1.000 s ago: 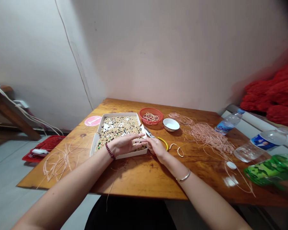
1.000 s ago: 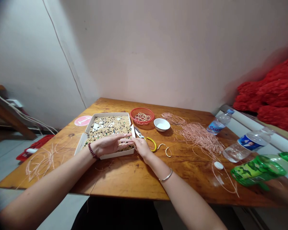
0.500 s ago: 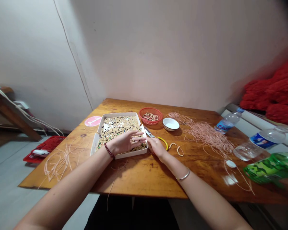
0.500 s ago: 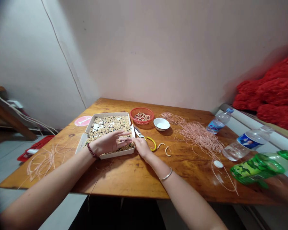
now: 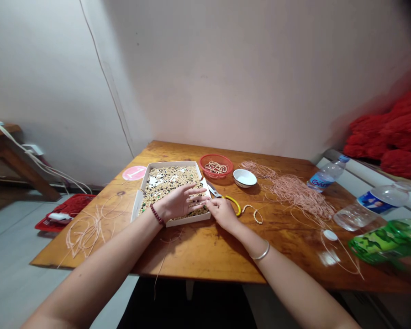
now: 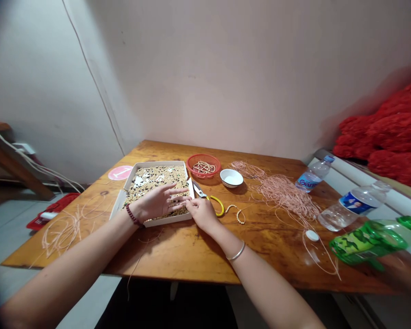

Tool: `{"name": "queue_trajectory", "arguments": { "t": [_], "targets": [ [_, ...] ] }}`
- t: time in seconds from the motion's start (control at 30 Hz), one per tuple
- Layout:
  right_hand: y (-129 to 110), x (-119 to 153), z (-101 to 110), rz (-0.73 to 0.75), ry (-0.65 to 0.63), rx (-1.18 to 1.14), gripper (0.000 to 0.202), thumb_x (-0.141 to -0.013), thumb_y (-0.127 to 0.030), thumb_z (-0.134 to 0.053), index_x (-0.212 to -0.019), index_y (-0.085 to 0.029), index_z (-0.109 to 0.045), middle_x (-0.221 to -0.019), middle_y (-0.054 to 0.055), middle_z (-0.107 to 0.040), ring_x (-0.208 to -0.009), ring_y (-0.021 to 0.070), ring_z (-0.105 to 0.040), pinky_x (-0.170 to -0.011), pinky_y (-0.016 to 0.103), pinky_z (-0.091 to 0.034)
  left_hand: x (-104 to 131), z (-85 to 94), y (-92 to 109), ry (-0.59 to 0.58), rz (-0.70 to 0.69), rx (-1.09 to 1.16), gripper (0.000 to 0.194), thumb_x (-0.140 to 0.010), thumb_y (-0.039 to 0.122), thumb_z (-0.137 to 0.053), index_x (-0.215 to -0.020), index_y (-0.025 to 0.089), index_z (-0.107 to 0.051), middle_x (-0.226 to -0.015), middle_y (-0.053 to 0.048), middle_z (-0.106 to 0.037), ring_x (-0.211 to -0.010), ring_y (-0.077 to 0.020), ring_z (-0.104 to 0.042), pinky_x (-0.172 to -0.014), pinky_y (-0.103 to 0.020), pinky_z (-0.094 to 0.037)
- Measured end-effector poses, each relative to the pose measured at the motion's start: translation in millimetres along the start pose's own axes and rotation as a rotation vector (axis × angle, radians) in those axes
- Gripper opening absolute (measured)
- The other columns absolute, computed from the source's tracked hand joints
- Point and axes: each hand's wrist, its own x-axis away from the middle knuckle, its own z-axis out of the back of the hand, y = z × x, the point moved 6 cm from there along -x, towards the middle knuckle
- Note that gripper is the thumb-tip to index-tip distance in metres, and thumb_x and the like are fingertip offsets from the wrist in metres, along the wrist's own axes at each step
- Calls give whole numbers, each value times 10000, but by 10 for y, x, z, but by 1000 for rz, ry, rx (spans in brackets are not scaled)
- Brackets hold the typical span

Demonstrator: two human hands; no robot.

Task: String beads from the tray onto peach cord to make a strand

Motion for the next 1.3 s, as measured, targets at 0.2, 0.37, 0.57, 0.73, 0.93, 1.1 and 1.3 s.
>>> {"name": "queue_trajectory", "arguments": {
  "t": [0.2, 0.37, 0.57, 0.73, 0.93, 1.1, 1.3],
  "targets": [
    [-21, 15, 8, 10, 0, 42, 456, -863, -439, -436, -502, -176, -349, -501, -46, -263, -477, 79, -263, -481, 245, -168, -26, 27, -19, -28, 4, -33, 353, -841, 378, -573, -1072, 121, -639, -1006, -112, -664, -916, -173, -629, -810, -258, -513],
    [-69, 32, 30, 18, 5, 91, 456, -854, -430, -441, -489, -180, -332, -494, -45, -248, -476, 82, -259, -483, 247, -167, -62, 44, -48, -61, 26, -43, 367, -847, 373, -562, -1110, 126, -627, -994, -108, -665, -906, -170, -629, -791, -245, -513],
    [-95, 40, 28, 6, -11, 108, 451, -853, -430, -441, -491, -179, -342, -488, -44, -261, -466, 82, -274, -484, 246, -175, -62, 40, -57, -64, 35, -51, 341, -850, 361, -561, -1086, 126, -633, -1010, -111, -668, -891, -166, -631, -804, -258, -509],
    [-108, 52, 38, 3, -7, 107, 456, -863, -438, -427, -492, -175, -388, -481, -41, -277, -463, 85, -279, -485, 251, -175, -58, 42, -57, -59, 39, -52, 340, -844, 362, -569, -1089, 135, -632, -1015, -102, -667, -882, -162, -629, -790, -250, -509],
    [-124, 54, 49, 6, -8, 115, 464, -869, -448, -418, -492, -177, -429, -471, -39, -300, -455, 90, -287, -486, 254, -183, -48, 35, -53, -64, 39, -58, 338, -840, 364, -576, -1081, 134, -634, -995, -104, -669, -876, -162, -629, -785, -251, -505],
    [-123, 52, 42, 7, -7, 129, 458, -861, -436, -426, -481, -180, -413, -466, -35, -319, -457, 93, -304, -487, 252, -188, -26, 2, -45, -45, 19, -52, 285, -824, 341, -601, -1024, 143, -644, -1019, -100, -666, -883, -166, -633, -800, -266, -506],
    [-119, 62, 35, 9, -8, 147, 464, -863, -438, -425, -477, -179, -424, -454, -32, -332, -458, 95, -304, -485, 251, -185, -24, -8, -49, -50, 14, -44, 263, -842, 310, -573, -1043, 151, -633, -1009, -91, -670, -863, -160, -637, -788, -265, -508]
  ]
}}
